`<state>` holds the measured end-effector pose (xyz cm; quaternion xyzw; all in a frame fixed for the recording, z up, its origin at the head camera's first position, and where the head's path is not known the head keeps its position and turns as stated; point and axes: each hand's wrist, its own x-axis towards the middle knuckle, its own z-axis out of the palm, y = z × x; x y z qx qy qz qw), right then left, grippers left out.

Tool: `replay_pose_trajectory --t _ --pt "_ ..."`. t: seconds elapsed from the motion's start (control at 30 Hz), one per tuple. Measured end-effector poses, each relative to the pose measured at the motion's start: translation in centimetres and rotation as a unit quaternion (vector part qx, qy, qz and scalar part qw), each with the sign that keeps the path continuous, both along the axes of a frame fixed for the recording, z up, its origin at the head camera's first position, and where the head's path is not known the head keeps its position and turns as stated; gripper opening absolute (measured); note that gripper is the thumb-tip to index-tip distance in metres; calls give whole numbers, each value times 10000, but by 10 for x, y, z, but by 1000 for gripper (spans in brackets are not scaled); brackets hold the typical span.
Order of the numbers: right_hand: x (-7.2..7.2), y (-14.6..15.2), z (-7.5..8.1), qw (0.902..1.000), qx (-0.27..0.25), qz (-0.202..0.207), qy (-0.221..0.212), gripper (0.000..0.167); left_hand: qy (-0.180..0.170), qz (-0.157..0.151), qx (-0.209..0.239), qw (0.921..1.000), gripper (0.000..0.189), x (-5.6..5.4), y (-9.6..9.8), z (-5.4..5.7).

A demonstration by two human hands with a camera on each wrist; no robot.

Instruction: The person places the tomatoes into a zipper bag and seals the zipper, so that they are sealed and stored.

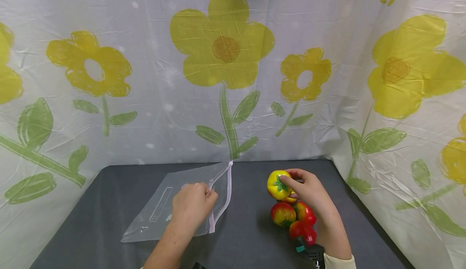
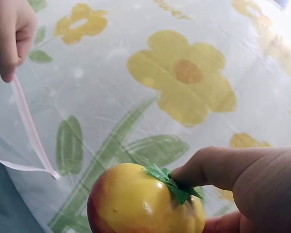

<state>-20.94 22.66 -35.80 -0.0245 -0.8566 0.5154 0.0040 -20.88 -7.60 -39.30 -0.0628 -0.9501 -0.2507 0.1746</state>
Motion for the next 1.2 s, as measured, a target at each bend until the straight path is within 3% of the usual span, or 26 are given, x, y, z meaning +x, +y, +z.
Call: replay_pose_trajectory --t 0.37,0.77,1.2 --pt "-3 -18 -4 9991 -410 36 -95 54 -20 -10 3 10000 37 1 2 0" --pt "-6 -41 -13 9997 -229 108 -7 48 20 14 -45 10000 36 1 3 -1" --pt "-9 -62 -25 9982 -397 390 210 44 -109 -40 -135 9998 40 1 7 -1"
